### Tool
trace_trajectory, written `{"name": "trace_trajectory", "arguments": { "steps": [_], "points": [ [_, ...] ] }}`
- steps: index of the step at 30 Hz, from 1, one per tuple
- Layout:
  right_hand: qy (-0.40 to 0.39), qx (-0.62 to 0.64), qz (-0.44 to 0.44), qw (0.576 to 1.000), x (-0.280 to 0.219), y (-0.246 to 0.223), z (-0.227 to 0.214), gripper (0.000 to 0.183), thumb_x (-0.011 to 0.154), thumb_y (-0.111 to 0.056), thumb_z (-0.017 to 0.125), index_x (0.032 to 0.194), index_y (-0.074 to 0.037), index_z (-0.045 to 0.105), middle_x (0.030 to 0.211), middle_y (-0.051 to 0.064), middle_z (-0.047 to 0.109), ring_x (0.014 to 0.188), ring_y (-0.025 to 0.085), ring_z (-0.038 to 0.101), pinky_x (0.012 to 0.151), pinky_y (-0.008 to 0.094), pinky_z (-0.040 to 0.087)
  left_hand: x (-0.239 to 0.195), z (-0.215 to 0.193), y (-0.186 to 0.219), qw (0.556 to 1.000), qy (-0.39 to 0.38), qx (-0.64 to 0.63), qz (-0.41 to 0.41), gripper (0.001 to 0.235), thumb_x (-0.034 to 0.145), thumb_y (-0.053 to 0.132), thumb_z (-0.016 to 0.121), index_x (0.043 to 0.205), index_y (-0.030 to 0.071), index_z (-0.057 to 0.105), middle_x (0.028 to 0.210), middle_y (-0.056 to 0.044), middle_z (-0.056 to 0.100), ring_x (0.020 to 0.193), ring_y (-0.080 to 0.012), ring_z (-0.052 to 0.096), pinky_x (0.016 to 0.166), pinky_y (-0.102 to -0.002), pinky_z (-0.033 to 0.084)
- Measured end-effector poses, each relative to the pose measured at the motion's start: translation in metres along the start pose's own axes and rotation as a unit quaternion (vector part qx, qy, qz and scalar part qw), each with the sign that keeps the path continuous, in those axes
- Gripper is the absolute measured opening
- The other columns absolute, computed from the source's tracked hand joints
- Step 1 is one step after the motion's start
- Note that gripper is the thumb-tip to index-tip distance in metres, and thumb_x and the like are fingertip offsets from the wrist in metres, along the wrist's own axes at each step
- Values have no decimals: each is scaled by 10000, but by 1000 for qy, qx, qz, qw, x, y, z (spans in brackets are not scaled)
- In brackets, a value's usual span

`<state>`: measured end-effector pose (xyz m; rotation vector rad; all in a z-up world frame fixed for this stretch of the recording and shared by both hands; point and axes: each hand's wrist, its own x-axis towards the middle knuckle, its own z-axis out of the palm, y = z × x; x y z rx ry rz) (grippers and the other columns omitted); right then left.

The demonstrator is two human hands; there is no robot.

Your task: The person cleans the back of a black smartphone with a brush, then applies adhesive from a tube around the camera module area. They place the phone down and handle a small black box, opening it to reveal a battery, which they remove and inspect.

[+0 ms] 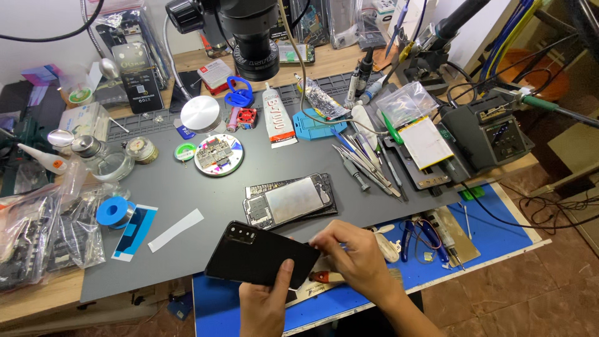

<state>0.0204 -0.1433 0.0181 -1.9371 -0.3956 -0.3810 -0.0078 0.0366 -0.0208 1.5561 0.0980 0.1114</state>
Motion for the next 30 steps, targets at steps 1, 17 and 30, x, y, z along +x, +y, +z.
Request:
{"name": "trace_trajectory", "arguments": {
  "steps": [1,17,30],
  "points": [
    [-2,0,1,1000,-1,-3,2,347,1052,-292,555,852,-80,743,791,31,755,710,141,736,643,265,580,-1,1,-2,1000,1,0,-2,283,900,125,724,1113,-26,833,1086,-110,877,1047,-192,821,979,-308,647],
    [53,-217,-139,965,3,20,-1,98,923,-19,583,851,-79,556,735,46,535,619,189,503,580,340,434,-6,-1,-7,992,8,-80,-94,349,866,89,747,1175,-67,790,1118,-165,877,1037,-212,819,918,-321,663],
    [-43,20,188,981,-10,4,22,152,898,-234,795,802,-116,786,720,-21,775,659,94,684,630,255,537,1,-11,-18,987,48,-76,-133,189,847,30,794,988,-94,820,930,-185,871,863,-234,815,803,-357,694]
  ]
}}
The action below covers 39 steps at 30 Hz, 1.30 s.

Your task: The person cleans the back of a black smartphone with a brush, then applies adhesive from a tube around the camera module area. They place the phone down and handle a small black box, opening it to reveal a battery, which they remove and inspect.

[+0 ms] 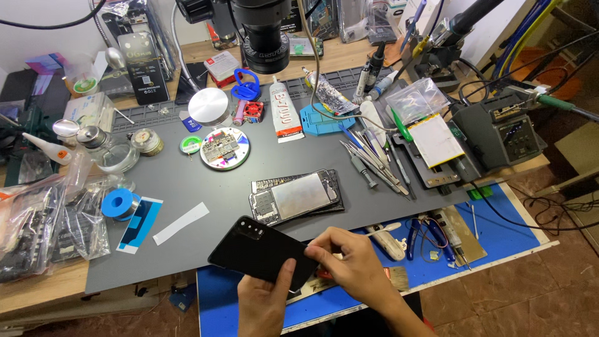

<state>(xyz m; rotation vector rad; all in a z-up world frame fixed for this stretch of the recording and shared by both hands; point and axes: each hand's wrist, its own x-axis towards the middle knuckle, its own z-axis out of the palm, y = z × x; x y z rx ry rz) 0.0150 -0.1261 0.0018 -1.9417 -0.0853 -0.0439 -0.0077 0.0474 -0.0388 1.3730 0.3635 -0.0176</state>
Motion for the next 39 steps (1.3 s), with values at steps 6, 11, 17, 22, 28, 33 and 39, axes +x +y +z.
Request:
{"name": "trace_trajectory", "arguments": {
  "steps": [6,11,17,22,28,33,39],
  "points": [
    [36,10,-21,999,6,1,18,608,957,-343,803,564,-142,384,526,-56,341,528,86,313,486,299,282,5,-19,-14,997,-73,20,16,109,878,57,823,874,-23,749,691,-68,700,647,-137,633,577,-303,541],
    [-84,42,76,993,1,-17,-3,73,933,-171,765,985,-119,768,733,-17,734,670,91,694,635,244,604,18,-32,14,988,90,-116,39,142,922,96,742,866,-12,668,951,-177,794,867,-234,732,766,-406,658],
    [24,75,28,997,-16,1,11,381,953,-350,671,691,-80,735,535,32,683,463,111,637,462,253,551,7,-14,53,914,133,-382,-26,424,1055,144,398,1374,-107,522,1465,-335,593,1395,-439,572,1113,-614,484],
    [-78,263,-12,962,-19,-2,46,441,923,-28,755,1341,-13,615,1038,147,729,768,121,625,729,258,595,-6,1,39,924,114,-366,-2,563,1006,161,401,1493,-115,466,1496,-343,571,1426,-420,543,1137,-554,468],
    [42,164,18,985,-8,-1,56,379,1027,-343,589,762,-77,636,458,48,679,347,103,582,358,245,458,-11,-5,-22,946,-23,-296,130,535,1068,180,557,607,-86,613,762,-282,713,608,-315,622,545,-411,510],
    [-1,184,-73,980,0,15,29,380,1050,-425,527,952,-95,687,689,33,689,531,85,620,409,202,492,-8,-32,11,982,59,137,114,705,990,333,607,365,84,395,709,-179,819,1027,-162,772,777,-266,509],
    [-25,211,10,977,-30,-3,58,85,948,-71,729,914,-24,667,677,116,784,612,159,796,626,266,690,4,-40,28,990,71,13,121,162,838,7,824,977,-71,795,831,-118,839,756,-125,724,689,-248,600]
  ]
}}
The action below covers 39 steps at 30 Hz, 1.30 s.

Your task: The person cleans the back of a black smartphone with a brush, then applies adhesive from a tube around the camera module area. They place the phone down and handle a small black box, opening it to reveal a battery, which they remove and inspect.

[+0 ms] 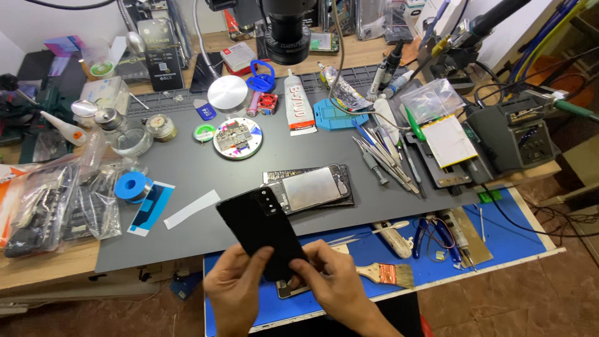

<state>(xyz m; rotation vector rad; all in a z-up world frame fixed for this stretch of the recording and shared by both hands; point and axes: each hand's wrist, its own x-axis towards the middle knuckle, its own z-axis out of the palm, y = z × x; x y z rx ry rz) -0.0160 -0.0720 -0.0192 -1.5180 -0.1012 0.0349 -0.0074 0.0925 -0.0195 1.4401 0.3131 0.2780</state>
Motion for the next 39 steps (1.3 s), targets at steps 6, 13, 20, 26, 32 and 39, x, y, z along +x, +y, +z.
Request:
{"name": "trace_trajectory", "arguments": {
  "steps": [6,13,20,26,32,39],
  "points": [
    [9,-54,-13,998,1,-5,-9,235,1043,-150,548,1189,-45,699,728,74,791,693,134,797,721,253,667,24,-21,30,991,-16,-105,82,563,1139,351,280,1230,-102,602,1111,-364,718,1084,-467,753,999,-497,621],
    [-187,-256,-110,942,-4,-5,-50,581,1012,-8,561,1565,-97,403,1319,180,621,1120,312,677,993,423,558,7,8,46,971,-137,-172,-90,448,1020,98,449,1402,-119,534,1330,-361,686,1206,-469,706,1145,-556,545],
    [6,-495,-139,858,-36,19,-131,323,940,-473,695,801,-184,657,749,-47,613,679,111,554,566,306,451,0,-2,57,979,-71,-97,-166,526,997,258,412,1309,-137,563,1071,-395,711,885,-522,732,819,-623,635],
    [-98,-558,-59,822,-48,38,-140,258,938,-338,743,1111,-155,685,1125,17,679,996,231,646,779,403,562,-3,-4,60,959,-159,-41,-229,631,984,377,377,1226,-94,720,1078,-326,823,1008,-428,801,950,-574,666],
    [53,-343,-82,934,-66,-21,-121,224,882,-166,778,1037,-141,619,1019,15,777,854,158,702,792,289,597,-9,-13,34,959,-223,-65,-162,532,968,351,470,1181,-50,748,978,-242,817,976,-332,779,880,-470,660],
    [66,-248,-257,932,-63,14,-43,265,920,-158,748,1142,-51,650,1089,102,739,982,182,781,910,272,629,-49,3,-1,895,-316,-303,-85,833,1062,560,248,1304,-136,634,1289,-331,715,1247,-416,681,1153,-522,485]
  ]
}}
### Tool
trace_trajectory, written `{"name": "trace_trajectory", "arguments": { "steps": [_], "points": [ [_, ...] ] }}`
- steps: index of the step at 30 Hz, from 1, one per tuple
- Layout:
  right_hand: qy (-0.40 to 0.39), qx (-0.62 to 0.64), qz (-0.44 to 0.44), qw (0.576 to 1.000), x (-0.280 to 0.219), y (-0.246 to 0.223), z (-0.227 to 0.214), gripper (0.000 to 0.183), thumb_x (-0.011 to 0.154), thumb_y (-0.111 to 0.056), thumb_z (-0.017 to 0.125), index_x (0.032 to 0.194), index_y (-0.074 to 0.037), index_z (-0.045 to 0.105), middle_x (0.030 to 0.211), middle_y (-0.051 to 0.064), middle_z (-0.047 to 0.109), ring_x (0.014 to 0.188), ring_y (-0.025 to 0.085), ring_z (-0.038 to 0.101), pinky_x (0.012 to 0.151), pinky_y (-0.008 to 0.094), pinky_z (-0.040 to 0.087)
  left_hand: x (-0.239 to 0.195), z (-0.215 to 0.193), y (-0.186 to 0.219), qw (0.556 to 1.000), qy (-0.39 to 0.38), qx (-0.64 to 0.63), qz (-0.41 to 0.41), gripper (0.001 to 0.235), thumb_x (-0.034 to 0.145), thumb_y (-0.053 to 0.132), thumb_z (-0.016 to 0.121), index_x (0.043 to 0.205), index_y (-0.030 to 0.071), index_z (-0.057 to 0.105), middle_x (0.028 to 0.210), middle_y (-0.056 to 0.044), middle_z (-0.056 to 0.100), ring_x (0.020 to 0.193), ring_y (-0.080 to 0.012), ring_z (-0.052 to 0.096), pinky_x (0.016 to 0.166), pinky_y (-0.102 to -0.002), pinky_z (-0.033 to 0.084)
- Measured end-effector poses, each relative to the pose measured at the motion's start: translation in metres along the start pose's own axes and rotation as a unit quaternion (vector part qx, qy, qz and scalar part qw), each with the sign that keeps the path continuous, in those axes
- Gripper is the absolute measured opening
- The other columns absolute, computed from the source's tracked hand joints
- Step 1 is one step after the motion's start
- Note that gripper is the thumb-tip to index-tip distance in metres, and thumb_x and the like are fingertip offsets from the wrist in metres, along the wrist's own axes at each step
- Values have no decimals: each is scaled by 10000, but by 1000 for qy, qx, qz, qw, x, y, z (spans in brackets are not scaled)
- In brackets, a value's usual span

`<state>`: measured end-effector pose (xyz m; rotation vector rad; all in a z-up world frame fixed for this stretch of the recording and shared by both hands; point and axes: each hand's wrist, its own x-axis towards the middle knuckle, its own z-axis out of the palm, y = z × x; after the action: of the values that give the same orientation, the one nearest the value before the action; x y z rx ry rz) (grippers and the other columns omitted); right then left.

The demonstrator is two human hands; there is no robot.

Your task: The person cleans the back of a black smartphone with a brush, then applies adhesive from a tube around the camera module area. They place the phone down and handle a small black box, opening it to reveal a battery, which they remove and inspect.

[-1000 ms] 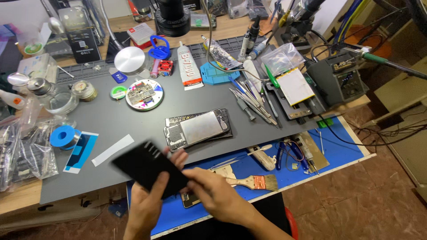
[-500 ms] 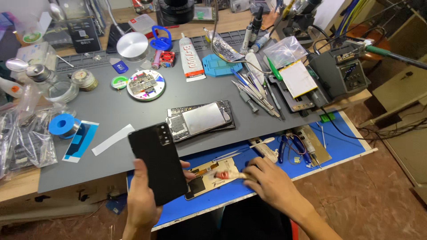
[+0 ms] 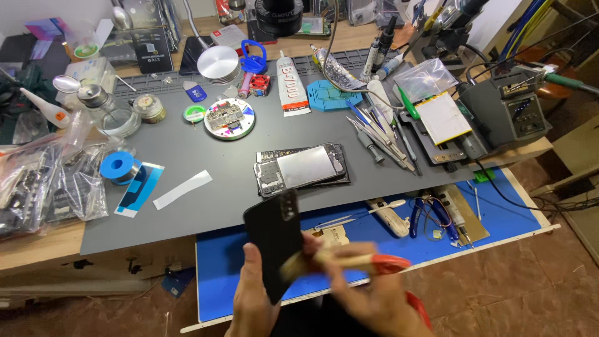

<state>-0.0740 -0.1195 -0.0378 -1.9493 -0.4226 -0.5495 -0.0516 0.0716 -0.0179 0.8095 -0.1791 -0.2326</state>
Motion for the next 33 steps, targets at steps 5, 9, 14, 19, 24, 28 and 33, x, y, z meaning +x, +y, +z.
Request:
{"name": "trace_trajectory", "arguments": {
  "steps": [5,9,14,19,24,28,33],
  "points": [
    [128,83,78,985,21,-52,-4,151,900,-38,750,1045,-29,711,1108,169,735,978,250,800,870,315,687,4,8,12,985,158,6,-68,929,986,633,224,1189,-141,696,1268,-364,779,1198,-427,743,1119,-521,531],
    [36,-63,9,997,28,-1,-17,270,932,-119,708,1189,-58,649,1123,77,763,1003,160,784,821,224,705,0,6,2,979,173,-95,-52,866,1013,538,337,1272,-229,643,1365,-449,693,1261,-529,697,1139,-595,503],
    [-61,67,-71,993,14,-44,5,306,966,-94,731,1259,-66,650,1336,262,682,1185,382,773,993,413,666,-2,-1,0,974,213,-31,-67,823,1019,560,236,1393,-78,598,1232,-310,747,1104,-408,715,1003,-469,506],
    [-306,14,183,934,18,-28,6,233,813,-322,875,1043,-286,862,929,-48,859,807,86,834,765,228,660,3,-16,23,985,152,-30,71,800,1055,553,309,1510,-75,510,1137,-245,700,1116,-427,703,970,-493,542],
    [-431,11,164,887,40,-43,15,171,967,-288,651,892,-181,760,699,-15,729,580,136,658,574,273,523,8,-11,29,985,139,-2,102,833,1050,615,219,1456,-40,534,1101,-256,756,1248,-434,688,1203,-540,416],
    [-280,32,181,942,36,-26,13,156,924,-231,674,1008,-156,781,836,6,820,683,123,728,590,247,583,8,-22,45,984,149,-3,96,848,1036,637,251,1475,-34,524,1125,-240,725,1254,-432,682,1193,-561,427],
    [-175,91,23,980,57,-49,25,294,965,-134,627,1241,-71,706,1154,126,801,1015,227,802,903,323,609,9,-34,24,992,34,-112,47,796,1049,618,318,1533,0,448,1266,-204,681,1458,-410,512,1228,-531,331]
  ]
}}
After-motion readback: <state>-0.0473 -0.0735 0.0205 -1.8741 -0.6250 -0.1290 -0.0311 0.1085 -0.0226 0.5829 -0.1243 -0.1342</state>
